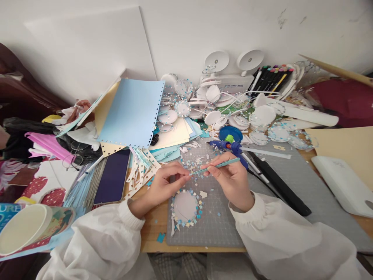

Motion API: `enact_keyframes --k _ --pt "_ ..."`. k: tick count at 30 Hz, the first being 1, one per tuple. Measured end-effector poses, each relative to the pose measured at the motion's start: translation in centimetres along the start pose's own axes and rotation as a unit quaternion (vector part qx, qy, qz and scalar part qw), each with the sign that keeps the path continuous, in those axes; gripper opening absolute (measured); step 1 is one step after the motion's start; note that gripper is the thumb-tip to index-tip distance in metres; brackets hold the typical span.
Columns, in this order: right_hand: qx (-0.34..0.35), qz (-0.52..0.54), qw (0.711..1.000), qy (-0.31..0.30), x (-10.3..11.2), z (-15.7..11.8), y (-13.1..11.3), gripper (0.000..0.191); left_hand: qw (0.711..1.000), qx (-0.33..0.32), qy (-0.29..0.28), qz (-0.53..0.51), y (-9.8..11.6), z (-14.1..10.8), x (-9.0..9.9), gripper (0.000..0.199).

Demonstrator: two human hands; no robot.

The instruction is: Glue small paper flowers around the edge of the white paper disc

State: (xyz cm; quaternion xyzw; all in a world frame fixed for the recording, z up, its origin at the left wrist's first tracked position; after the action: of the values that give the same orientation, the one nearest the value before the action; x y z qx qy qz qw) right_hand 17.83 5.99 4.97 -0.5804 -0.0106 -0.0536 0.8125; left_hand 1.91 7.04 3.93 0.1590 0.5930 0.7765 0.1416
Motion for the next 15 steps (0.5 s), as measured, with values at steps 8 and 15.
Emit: enact_keyframes --k 8,15 --pt "0.163 -0.134 0.976 0.046 0.6 -0.8 -2.8 0.012 0.999 0.031 -0.006 -0.022 0.4 0.3 0.1 0.033" --pt "0.453 -0.346 0.815 -0.100 -4.9 -4.1 -6.9 0.024 0.987 0.068 -0.048 -0.137 -1.2 -0.1 -0.5 0.044"
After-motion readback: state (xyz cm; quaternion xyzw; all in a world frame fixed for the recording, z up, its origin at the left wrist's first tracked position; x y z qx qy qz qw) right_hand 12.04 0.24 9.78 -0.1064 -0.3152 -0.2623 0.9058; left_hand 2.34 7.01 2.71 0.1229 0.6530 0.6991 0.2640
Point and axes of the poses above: each hand's wrist, its own z-axis towards the middle knuckle, its own x-axis out of the back of the hand, y = z × x, the point moved 10 cm from there along z, towards the middle knuckle, and after that the axes turned 13 degrees about -z, right-handed, at the moved point
